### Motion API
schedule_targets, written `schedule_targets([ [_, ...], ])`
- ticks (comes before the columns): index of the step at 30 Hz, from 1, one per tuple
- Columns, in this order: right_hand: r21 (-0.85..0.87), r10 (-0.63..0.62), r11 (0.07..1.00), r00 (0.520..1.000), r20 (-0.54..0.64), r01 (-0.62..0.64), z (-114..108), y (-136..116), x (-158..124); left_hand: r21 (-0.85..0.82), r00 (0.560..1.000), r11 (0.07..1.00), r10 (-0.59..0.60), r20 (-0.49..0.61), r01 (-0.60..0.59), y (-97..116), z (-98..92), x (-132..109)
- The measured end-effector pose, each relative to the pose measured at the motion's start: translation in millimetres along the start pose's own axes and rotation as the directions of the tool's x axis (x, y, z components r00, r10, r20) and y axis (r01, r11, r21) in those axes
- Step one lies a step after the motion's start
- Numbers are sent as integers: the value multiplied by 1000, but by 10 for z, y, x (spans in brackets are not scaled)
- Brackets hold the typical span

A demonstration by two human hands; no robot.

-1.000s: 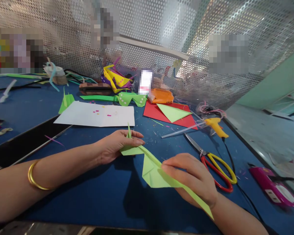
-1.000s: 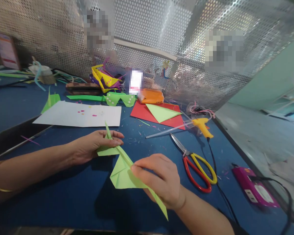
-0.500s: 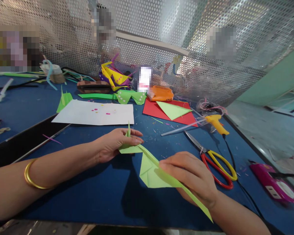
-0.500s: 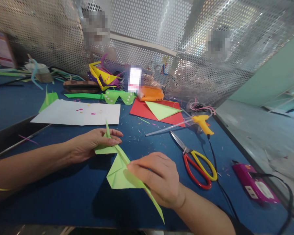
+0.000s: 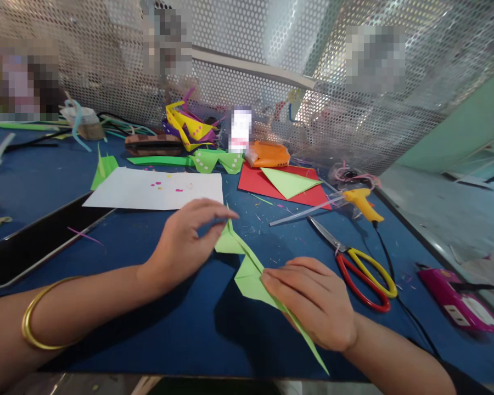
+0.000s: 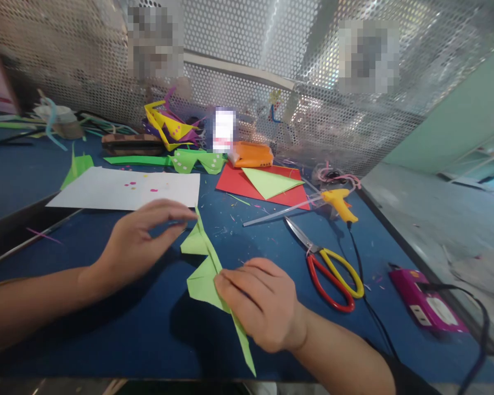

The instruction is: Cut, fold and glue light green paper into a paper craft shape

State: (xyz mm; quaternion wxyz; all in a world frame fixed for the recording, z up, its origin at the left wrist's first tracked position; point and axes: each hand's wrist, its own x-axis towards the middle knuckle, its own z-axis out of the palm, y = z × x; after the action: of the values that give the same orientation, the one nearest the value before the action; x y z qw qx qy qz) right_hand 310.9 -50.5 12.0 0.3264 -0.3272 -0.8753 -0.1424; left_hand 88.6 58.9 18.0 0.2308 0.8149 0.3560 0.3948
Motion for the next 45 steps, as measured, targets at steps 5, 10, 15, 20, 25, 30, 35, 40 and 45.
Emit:
schedule_targets([
  [5,-56,-124,990,990,71,128,81,-19,-38,73,844,887,404,354,-455,50,66,-146],
  [10,-7,-194,980,951,242,201,112,15,-38,159,738,781,473,481,-604,29,137,-198],
  [15,38,-136,991,961,240,131,117,40,-67,127,691,759,493,528,-639,22,125,-188],
  [20,107,-117,990,963,243,93,121,75,-84,-20,606,749,552,573,-662,98,95,-187],
  [25,196,-70,980,958,279,14,82,125,-88,38,565,711,523,638,-702,149,90,-222],
  [30,241,-49,970,956,291,-23,81,90,-116,95,562,675,519,644,-732,114,120,-261],
  [35,242,47,963,959,280,-118,97,63,-129,49,553,675,559,618,-736,129,132,-290],
  [40,232,32,966,949,314,-109,66,61,-110,29,640,771,505,579,-636,200,143,-333],
  [45,288,148,925,931,333,-250,86,43,-115,-47,718,852,467,516,-521,214,156,-347],
])
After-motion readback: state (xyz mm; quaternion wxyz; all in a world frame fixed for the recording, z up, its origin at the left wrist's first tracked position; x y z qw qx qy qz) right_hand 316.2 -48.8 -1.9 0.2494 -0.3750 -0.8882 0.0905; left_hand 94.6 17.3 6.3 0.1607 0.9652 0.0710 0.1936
